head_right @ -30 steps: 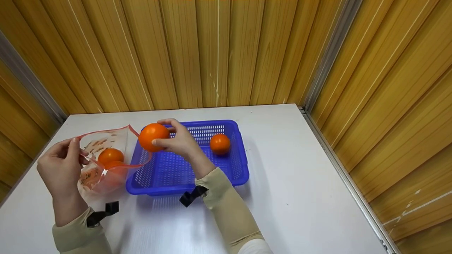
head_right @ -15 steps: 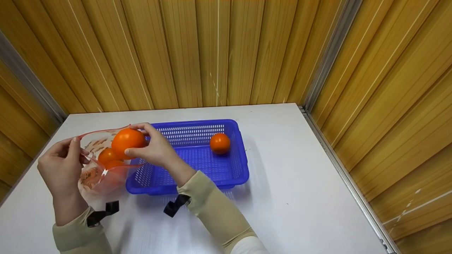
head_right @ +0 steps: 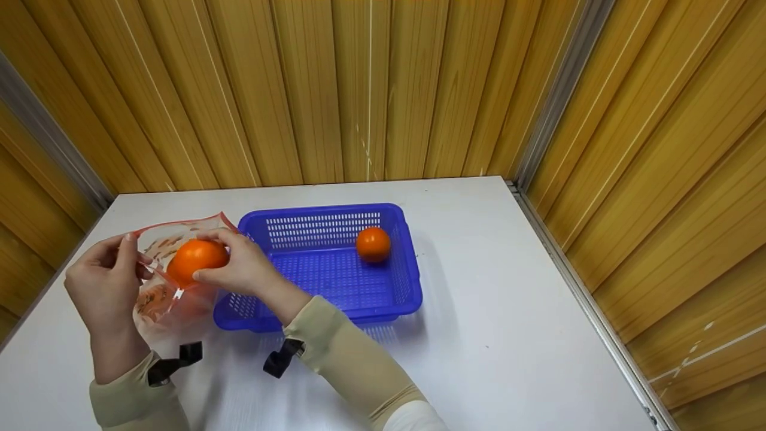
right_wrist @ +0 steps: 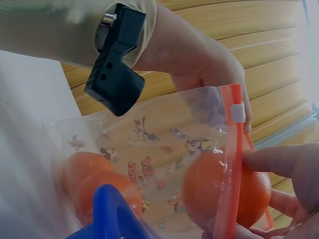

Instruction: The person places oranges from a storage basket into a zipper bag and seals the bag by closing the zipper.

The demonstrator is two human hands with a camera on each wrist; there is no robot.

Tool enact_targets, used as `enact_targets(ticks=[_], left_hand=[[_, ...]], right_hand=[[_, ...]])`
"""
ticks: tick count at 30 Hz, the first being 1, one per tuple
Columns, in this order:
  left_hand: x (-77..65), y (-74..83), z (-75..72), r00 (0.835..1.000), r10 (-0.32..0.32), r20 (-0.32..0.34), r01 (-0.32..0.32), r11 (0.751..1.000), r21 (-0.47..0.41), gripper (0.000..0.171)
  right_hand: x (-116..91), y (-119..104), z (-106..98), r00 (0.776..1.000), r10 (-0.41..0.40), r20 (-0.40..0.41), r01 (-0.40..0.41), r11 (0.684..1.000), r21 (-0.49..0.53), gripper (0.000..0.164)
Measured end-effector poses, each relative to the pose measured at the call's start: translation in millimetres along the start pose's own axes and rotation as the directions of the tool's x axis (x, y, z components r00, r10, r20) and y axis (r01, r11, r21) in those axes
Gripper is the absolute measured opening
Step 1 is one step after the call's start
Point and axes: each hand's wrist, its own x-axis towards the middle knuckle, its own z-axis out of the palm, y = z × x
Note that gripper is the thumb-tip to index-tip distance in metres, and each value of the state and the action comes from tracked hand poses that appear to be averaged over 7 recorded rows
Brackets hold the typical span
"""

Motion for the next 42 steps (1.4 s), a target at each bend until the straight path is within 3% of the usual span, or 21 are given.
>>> enact_targets(ticks=[8,17,30,40,42], left_hand=[[0.8,-1.1,-0.2,1.000,-0.008,-0.001,0.008,1.000,0.030,0.034],[-1.1,-1.4,-1.2,0.998,0.053,-0.021,-0.052,0.998,0.037,0.031],[-0.6,0.6,-2.4,1.000,-0.018,-0.003,0.018,0.999,0.050,0.034],[-0.1,0.4,-2.6,1.000,-0.020,-0.005,0.020,0.999,0.041,0.035],[-0.1,0.1,-2.3,1.000,0.003,-0.017,-0.003,0.999,0.036,0.033]], right_hand=[[-0.6,1.3,-0.2,1.000,0.024,-0.004,-0.024,0.999,-0.021,0.051],[-2.2,1.5,-3.1,1.000,0.026,-0.014,-0.027,0.999,-0.021,0.050],[-4.7,-3.0,-13.0,0.999,-0.004,-0.036,0.003,1.000,-0.027,0.045],[-6.9,-6.1,-25.5,0.999,-0.029,-0.038,0.029,1.000,-0.008,0.046],[-7.5,-6.2,-29.9,0.998,-0.043,-0.039,0.043,0.999,0.000,0.045]])
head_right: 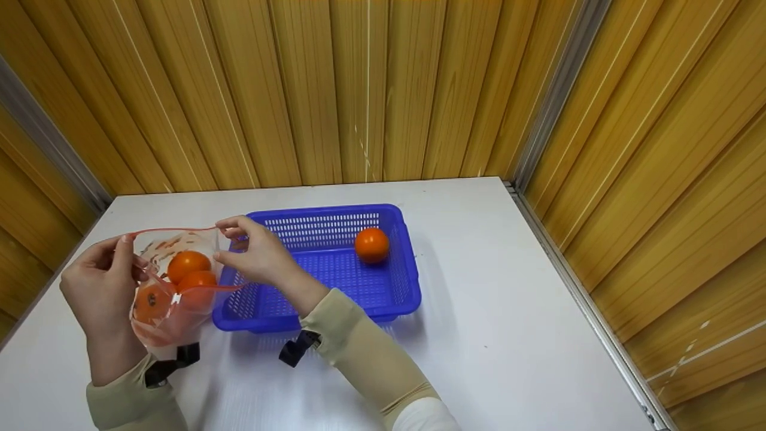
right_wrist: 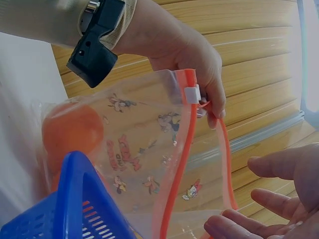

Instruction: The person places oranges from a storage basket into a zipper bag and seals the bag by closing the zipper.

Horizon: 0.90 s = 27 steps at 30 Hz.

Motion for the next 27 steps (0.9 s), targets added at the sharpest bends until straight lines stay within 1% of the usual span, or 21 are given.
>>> enact_targets(ticks=[5,8,13,16,20,23,27], left_hand=[[0.1,0.3,0.6,0.999,0.040,-0.023,-0.040,0.999,-0.003,0.030],[0.5,0.1,0.4,0.999,0.031,-0.018,-0.031,1.000,0.000,0.031],[0.9,-1.0,0.1,1.000,-0.006,0.005,0.006,1.000,0.004,0.033],[1.1,-1.3,0.0,1.000,-0.016,0.010,0.016,1.000,0.004,0.034],[0.9,-0.5,-0.4,1.000,0.000,0.001,0.000,1.000,0.004,0.032],[0.9,0.0,-0.4,1.000,0.001,0.000,-0.001,1.000,0.003,0.032],[0.8,0.4,-0.4,1.000,-0.013,0.010,0.013,1.000,0.001,0.033]], right_hand=[[-0.3,-0.5,-13.4,1.000,-0.006,-0.025,0.006,1.000,0.011,0.046],[0.8,1.1,-21.7,0.999,-0.003,-0.049,0.004,1.000,0.004,0.046],[3.0,6.7,-36.4,0.996,0.011,-0.092,-0.013,1.000,-0.029,0.047],[4.5,11.0,-45.6,0.992,0.039,-0.116,-0.047,0.997,-0.062,0.048],[7.9,16.8,-57.3,0.985,0.072,-0.154,-0.091,0.989,-0.119,0.049],[11.4,21.3,-65.6,0.980,0.097,-0.176,-0.125,0.980,-0.157,0.052],[16.8,29.2,-75.8,0.971,0.131,-0.202,-0.175,0.960,-0.219,0.054]])
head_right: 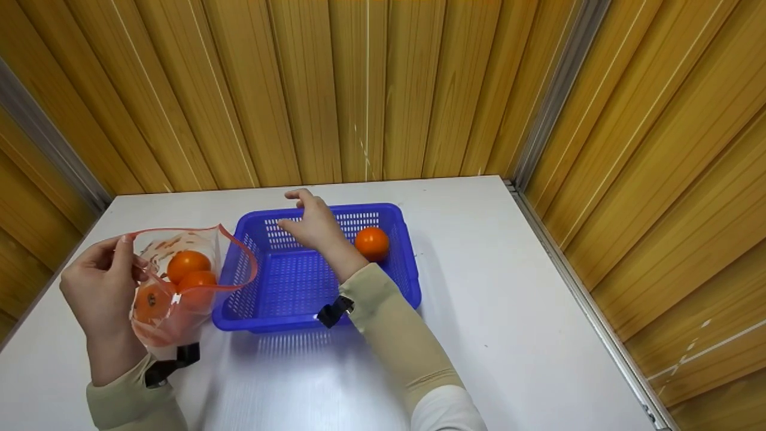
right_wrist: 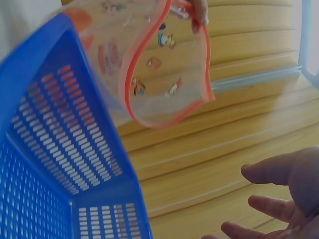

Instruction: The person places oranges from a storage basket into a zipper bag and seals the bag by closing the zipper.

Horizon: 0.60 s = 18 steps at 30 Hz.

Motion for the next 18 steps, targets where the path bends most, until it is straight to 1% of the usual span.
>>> enact_targets(ticks=[2,7,10,14,18], left_hand=[[-0.3,-0.2,-0.3,1.000,0.003,0.001,-0.003,1.000,-0.003,0.033],[-1.3,-0.5,-0.3,0.999,0.037,-0.008,-0.038,0.999,-0.007,0.032],[-1.6,-0.5,-0.3,0.999,0.046,-0.012,-0.046,0.999,-0.010,0.031],[-1.1,-0.9,-0.2,0.999,0.043,-0.010,-0.043,0.999,-0.011,0.031],[-0.5,-1.7,-0.1,1.000,0.031,-0.003,-0.031,0.999,-0.010,0.032]], right_hand=[[3.3,3.8,-2.8,1.000,0.014,-0.010,-0.015,0.999,-0.043,0.055],[10.0,13.5,-9.4,0.998,0.052,-0.029,-0.056,0.987,-0.151,0.057],[13.6,19.2,-12.7,0.996,0.083,-0.037,-0.088,0.973,-0.213,0.058],[17.2,25.4,-17.0,0.990,0.130,-0.050,-0.139,0.951,-0.277,0.060],[20.4,31.1,-20.9,0.978,0.192,-0.076,-0.206,0.920,-0.333,0.061]])
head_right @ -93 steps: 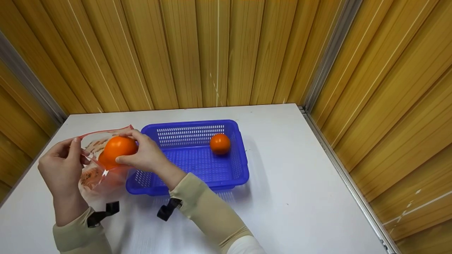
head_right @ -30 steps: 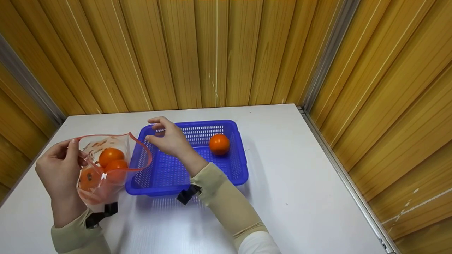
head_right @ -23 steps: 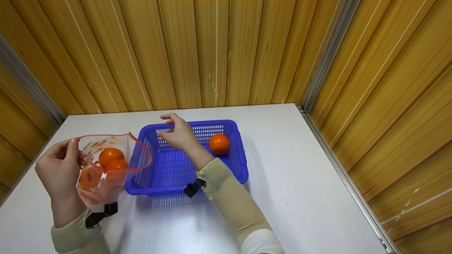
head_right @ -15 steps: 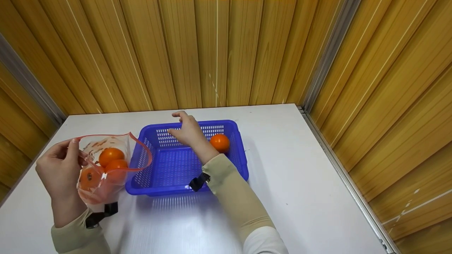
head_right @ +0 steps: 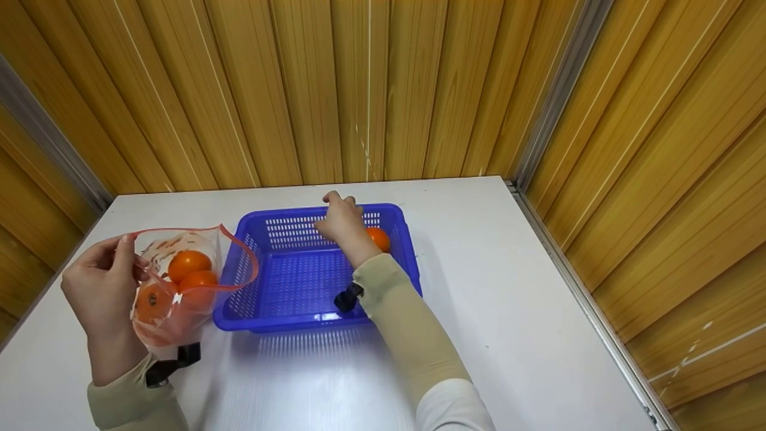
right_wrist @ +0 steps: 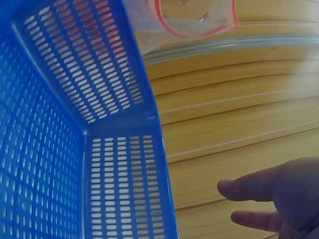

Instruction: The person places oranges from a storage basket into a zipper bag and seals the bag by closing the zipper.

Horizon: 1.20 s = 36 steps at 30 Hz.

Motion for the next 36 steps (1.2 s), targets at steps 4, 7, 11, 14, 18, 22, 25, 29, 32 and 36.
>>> enact_targets(ticks=[4,7,11,14,18,22,25,29,32,36], left_hand=[[0.4,-1.1,0.3,1.000,-0.015,0.009,0.015,1.000,-0.001,0.033],[0.4,-1.0,0.2,1.000,-0.021,0.012,0.021,1.000,-0.002,0.033],[0.0,-0.1,-0.1,1.000,-0.018,0.011,0.018,1.000,-0.004,0.033],[-0.4,-0.2,0.3,1.000,-0.008,0.007,0.008,1.000,-0.009,0.032],[-1.0,-1.1,1.7,1.000,0.028,-0.007,-0.028,1.000,-0.007,0.031],[-1.0,-1.3,2.2,0.999,0.041,-0.013,-0.041,0.999,-0.001,0.030],[-0.9,-0.8,2.2,1.000,0.030,-0.009,-0.030,1.000,-0.004,0.030],[-1.1,0.0,2.1,1.000,0.015,-0.002,-0.015,1.000,-0.007,0.031],[-1.4,0.3,1.8,1.000,0.007,0.002,-0.007,1.000,-0.004,0.031],[-1.3,0.5,1.7,1.000,-0.001,0.006,0.001,1.000,0.001,0.032]], right_hand=[[4.5,6.3,-1.2,0.998,0.068,-0.011,-0.069,0.995,-0.068,0.063],[8.8,11.8,-1.5,0.995,0.102,-0.010,-0.103,0.988,-0.112,0.066],[14.8,20.1,-1.0,0.993,0.121,-0.007,-0.120,0.977,-0.176,0.066],[18.5,26.1,0.2,0.992,0.124,-0.005,-0.122,0.965,-0.231,0.067],[21.5,32.8,1.3,0.990,0.143,0.011,-0.134,0.951,-0.279,0.070],[23.4,39.2,2.3,0.988,0.154,0.026,-0.140,0.946,-0.293,0.067],[25.1,43.2,3.8,0.985,0.172,0.034,-0.154,0.940,-0.304,0.063],[28.5,46.1,6.4,0.975,0.217,0.055,-0.184,0.917,-0.354,0.062],[30.2,47.5,8.4,0.966,0.243,0.084,-0.188,0.891,-0.414,0.059],[29.2,49.4,10.5,0.956,0.268,0.116,-0.187,0.867,-0.463,0.049]])
